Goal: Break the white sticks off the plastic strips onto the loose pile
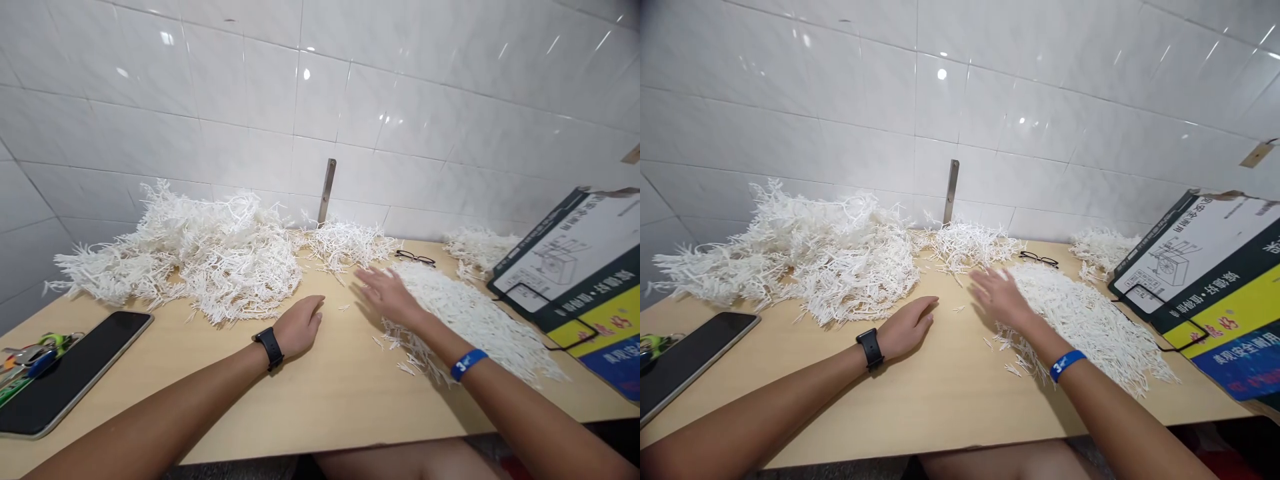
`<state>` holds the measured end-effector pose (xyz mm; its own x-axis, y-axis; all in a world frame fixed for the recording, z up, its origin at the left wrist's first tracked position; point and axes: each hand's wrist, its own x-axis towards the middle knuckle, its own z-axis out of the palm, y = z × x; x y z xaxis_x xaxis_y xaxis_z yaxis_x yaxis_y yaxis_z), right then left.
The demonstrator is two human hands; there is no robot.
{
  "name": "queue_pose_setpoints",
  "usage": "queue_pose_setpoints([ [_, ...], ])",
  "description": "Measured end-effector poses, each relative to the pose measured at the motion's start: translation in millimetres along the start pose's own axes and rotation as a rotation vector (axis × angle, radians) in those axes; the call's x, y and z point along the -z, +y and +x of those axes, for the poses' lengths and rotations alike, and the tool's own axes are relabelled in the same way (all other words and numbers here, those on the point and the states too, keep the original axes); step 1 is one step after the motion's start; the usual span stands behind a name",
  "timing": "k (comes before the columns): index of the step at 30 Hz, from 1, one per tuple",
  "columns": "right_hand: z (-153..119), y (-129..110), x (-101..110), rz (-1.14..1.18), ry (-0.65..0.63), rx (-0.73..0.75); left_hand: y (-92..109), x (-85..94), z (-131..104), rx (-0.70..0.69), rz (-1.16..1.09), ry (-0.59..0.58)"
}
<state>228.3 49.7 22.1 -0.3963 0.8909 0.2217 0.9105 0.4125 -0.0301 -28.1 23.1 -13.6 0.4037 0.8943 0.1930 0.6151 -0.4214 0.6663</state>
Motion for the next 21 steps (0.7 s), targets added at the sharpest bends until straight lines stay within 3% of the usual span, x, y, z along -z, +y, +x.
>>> queue_pose_setpoints([
  [3,-7,-33,-13,0.099,-0.179,0.281,-2,0.2,-1,0.024,-0.035,0.007],
  [5,-10,-30,-17,0.091,-0.235,0.348,-3,0.1,0,0.032,-0.045,0.007],
  [11,11,47,4,0.032,-0.211,0.369,-8,-0.8,1,0.036,-0.061,-0.002],
  [17,25,99,34,-0.028,0.082,0.052,-7,2.2,1,0.042,-0.071,-0.015],
  [21,5,141,49,-0.065,0.071,-0.271,-4,5.1,1,0.055,-0.092,-0.026],
])
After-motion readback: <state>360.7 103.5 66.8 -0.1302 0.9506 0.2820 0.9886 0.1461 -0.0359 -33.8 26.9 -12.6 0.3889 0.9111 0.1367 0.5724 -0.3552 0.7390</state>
